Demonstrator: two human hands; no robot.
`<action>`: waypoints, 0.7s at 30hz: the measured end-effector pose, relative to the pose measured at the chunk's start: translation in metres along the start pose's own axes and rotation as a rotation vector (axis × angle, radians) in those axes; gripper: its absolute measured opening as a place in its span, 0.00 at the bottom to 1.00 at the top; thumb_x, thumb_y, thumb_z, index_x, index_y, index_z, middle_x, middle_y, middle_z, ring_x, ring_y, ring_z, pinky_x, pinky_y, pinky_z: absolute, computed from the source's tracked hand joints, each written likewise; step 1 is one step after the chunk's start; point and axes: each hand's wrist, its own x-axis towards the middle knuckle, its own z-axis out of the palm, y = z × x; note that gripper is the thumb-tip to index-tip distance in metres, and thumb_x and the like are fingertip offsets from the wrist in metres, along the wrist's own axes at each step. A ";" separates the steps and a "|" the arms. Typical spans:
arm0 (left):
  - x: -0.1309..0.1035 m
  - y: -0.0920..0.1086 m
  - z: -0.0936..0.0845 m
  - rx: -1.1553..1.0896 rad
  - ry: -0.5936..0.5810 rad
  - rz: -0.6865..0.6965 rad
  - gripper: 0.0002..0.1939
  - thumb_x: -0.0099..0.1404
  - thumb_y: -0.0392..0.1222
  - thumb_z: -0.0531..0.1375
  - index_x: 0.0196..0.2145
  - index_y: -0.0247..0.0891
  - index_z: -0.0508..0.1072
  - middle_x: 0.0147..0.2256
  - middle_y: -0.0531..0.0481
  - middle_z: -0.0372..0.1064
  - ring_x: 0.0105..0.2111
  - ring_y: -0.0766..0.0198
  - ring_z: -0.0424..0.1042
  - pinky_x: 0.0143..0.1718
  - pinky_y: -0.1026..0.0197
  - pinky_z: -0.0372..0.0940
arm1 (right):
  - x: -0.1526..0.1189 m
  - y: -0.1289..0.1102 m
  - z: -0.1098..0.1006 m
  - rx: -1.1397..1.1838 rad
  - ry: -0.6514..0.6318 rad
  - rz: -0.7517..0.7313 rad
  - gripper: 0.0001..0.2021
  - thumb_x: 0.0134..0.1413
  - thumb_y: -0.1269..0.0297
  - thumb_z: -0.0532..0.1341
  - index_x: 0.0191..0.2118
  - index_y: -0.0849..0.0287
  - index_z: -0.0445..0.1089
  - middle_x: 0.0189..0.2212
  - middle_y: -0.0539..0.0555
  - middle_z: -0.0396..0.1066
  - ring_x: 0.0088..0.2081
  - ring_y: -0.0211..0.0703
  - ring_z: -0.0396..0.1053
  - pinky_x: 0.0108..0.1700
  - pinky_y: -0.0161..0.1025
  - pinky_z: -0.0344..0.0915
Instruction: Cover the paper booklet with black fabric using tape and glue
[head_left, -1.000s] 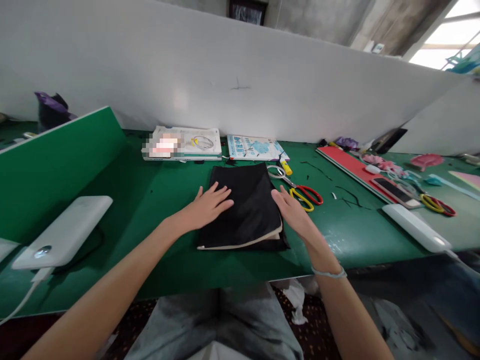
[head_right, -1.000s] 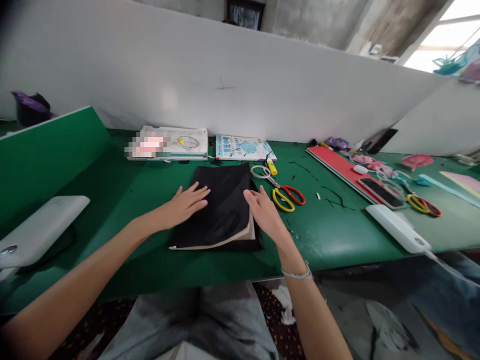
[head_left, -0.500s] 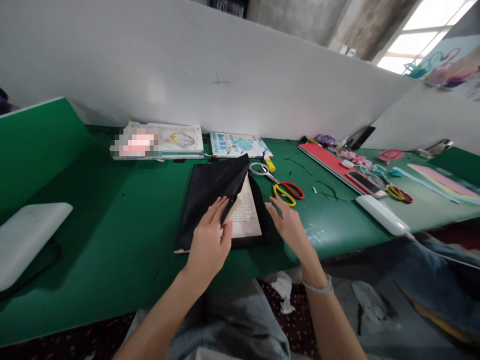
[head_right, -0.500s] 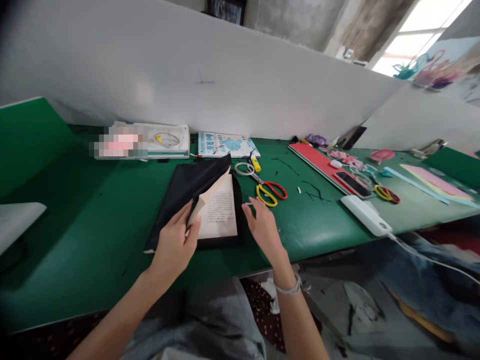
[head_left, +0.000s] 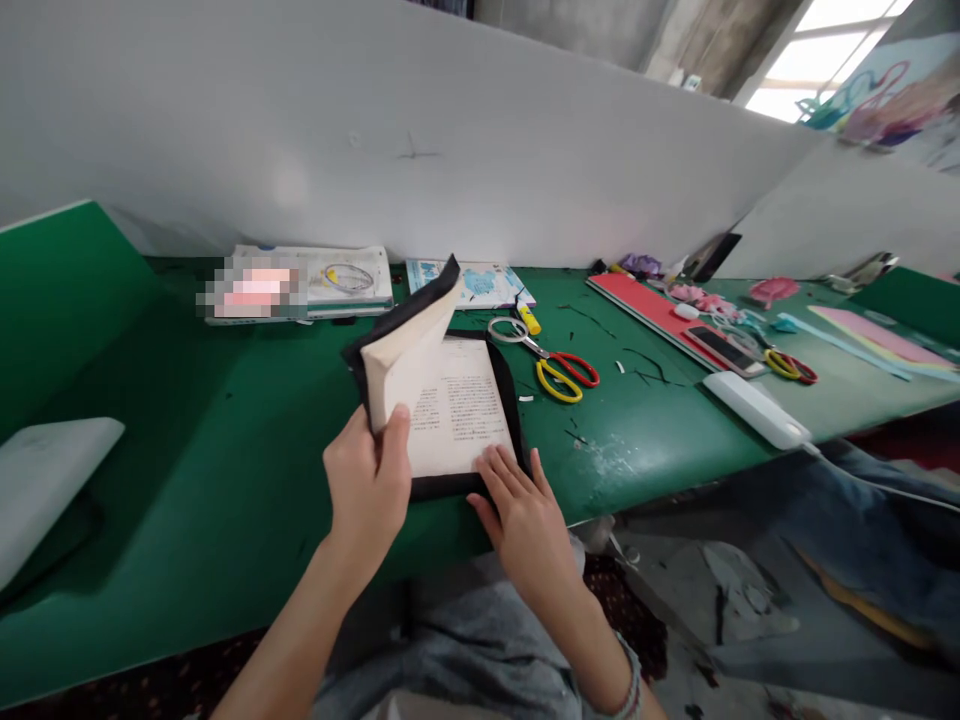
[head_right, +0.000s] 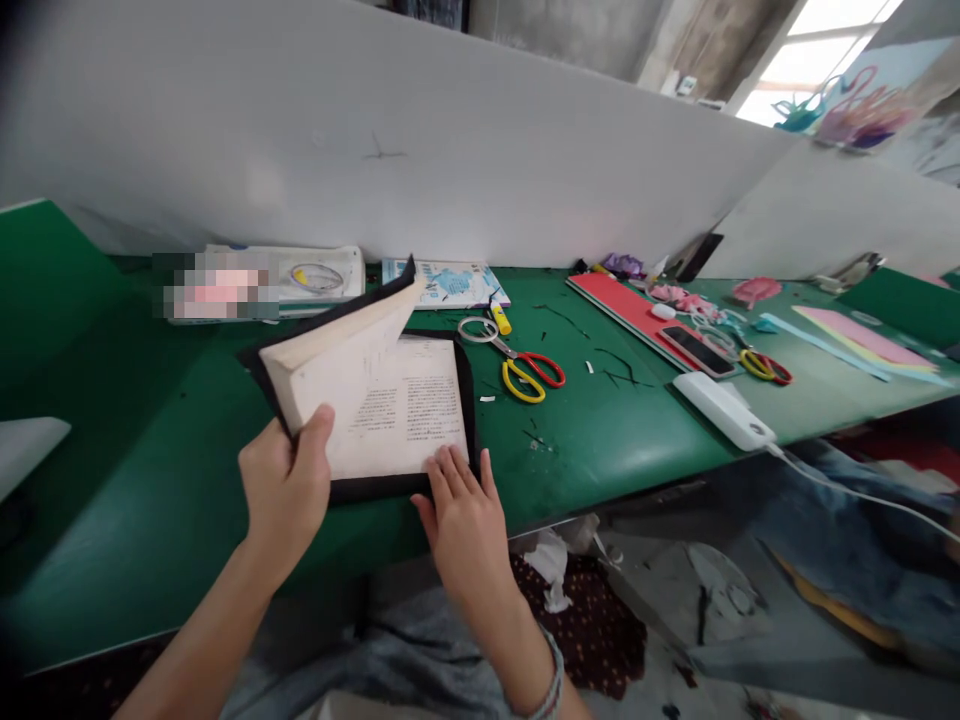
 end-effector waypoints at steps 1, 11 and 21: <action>0.001 0.000 -0.002 -0.008 0.020 -0.006 0.13 0.67 0.43 0.53 0.27 0.36 0.70 0.20 0.53 0.65 0.19 0.67 0.63 0.21 0.64 0.57 | 0.001 0.006 -0.004 0.035 0.004 -0.004 0.17 0.64 0.64 0.54 0.56 0.59 0.67 0.56 0.60 0.67 0.60 0.53 0.62 0.66 0.63 0.44; -0.007 -0.004 0.004 -0.020 -0.050 -0.019 0.11 0.67 0.43 0.54 0.35 0.35 0.72 0.20 0.55 0.62 0.18 0.69 0.59 0.19 0.65 0.52 | 0.059 0.062 -0.070 0.134 -0.409 -0.158 0.22 0.54 0.80 0.51 0.51 0.58 0.71 0.40 0.55 0.74 0.44 0.44 0.67 0.48 0.43 0.65; -0.010 -0.007 0.012 -0.037 -0.099 0.040 0.14 0.68 0.43 0.52 0.45 0.37 0.73 0.34 0.47 0.73 0.35 0.59 0.72 0.33 0.61 0.65 | 0.082 0.058 -0.071 0.039 -0.646 -0.398 0.10 0.53 0.78 0.56 0.35 0.60 0.73 0.33 0.54 0.74 0.41 0.46 0.64 0.44 0.41 0.62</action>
